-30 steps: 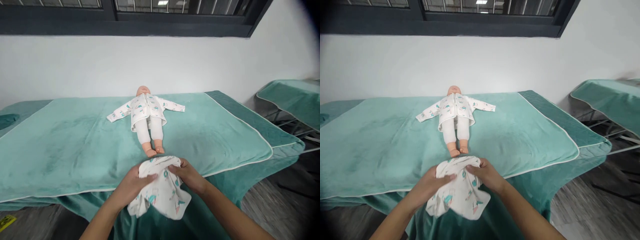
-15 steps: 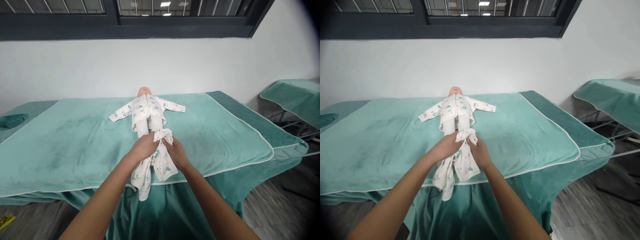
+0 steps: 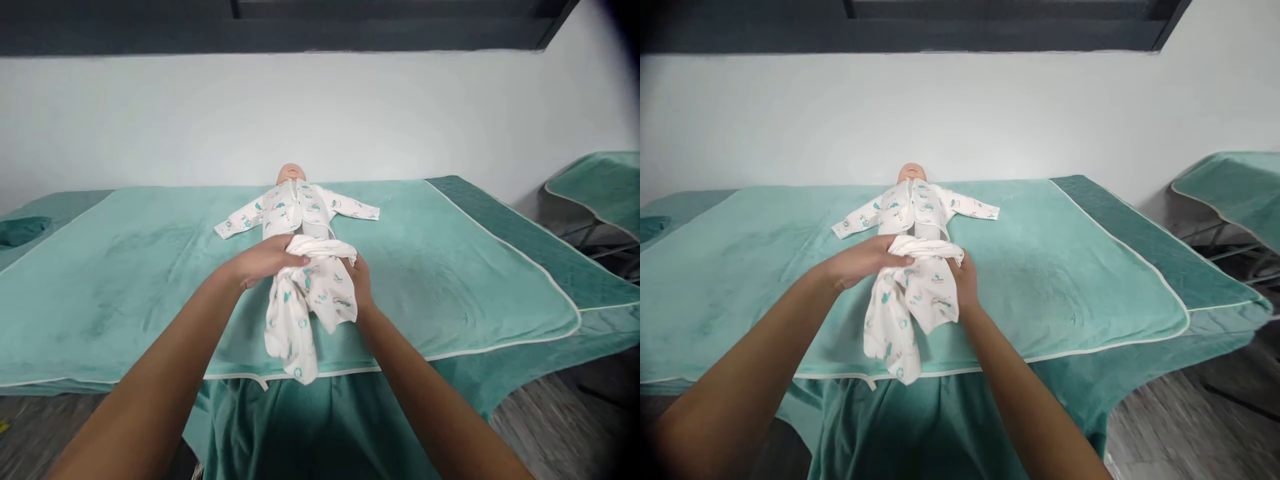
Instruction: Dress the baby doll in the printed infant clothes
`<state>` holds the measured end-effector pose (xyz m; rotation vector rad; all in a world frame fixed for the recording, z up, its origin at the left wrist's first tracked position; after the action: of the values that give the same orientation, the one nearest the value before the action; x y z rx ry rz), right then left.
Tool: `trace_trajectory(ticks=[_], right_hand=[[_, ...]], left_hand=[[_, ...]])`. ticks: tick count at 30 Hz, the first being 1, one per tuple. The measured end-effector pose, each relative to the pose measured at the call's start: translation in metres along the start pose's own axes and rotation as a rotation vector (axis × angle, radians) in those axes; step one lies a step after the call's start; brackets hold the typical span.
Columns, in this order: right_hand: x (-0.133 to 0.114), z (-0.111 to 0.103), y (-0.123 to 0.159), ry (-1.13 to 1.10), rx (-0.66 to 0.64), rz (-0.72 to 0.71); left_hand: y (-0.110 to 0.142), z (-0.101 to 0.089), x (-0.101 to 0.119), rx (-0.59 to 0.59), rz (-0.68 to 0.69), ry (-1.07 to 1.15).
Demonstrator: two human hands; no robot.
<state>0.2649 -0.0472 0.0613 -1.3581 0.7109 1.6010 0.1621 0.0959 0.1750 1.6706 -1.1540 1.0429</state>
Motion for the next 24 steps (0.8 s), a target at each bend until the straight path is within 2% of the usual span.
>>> trace_trajectory(ticks=[4, 6, 9, 11, 13, 17, 19, 20, 22, 24], right_hand=[[0.004, 0.002, -0.009, -0.162, -0.133, 0.102], [0.004, 0.000, -0.020, -0.145, -0.137, 0.089], [0.003, -0.003, -0.042, 0.080, -0.009, -0.001], [0.004, -0.002, -0.054, 0.200, 0.046, -0.044], [0.006, -0.001, -0.062, 0.233, 0.056, -0.055], [0.002, -0.004, -0.069, 0.225, -0.041, -0.130], [-0.013, -0.003, -0.070, 0.168, -0.192, -0.209], [-0.024, 0.000, -0.071, 0.137, -0.291, -0.231], [-0.048, 0.013, -0.073, 0.154, -0.531, -0.187], [-0.068, 0.032, -0.078, 0.266, -0.699, -0.152]], left_hand=[[-0.030, -0.004, 0.007, 0.449, 0.200, -0.431], [-0.044, 0.000, 0.004, 0.569, 0.258, -0.524], [-0.057, 0.005, -0.005, 0.647, 0.259, -0.458], [-0.058, 0.003, -0.011, 0.661, 0.208, -0.360], [-0.052, -0.003, -0.017, 0.616, 0.164, -0.235], [-0.036, -0.021, -0.026, 0.339, 0.145, 0.088], [-0.030, -0.027, -0.032, 0.246, 0.129, 0.232], [-0.029, -0.028, -0.035, 0.239, 0.128, 0.299], [-0.030, -0.025, -0.038, 0.297, 0.155, 0.420], [-0.035, -0.019, -0.037, 0.390, 0.204, 0.491]])
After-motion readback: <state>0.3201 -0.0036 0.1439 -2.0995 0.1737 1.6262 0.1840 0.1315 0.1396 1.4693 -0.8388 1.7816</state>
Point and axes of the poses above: each hand's wrist, its own y-axis away from the middle knuckle, its own z-axis out of the palm, x = y × z, the point moved 2 cm from there along -y, towards the middle knuckle, and after that the axes turned 2 degrees about x, right-handed, at the moved point
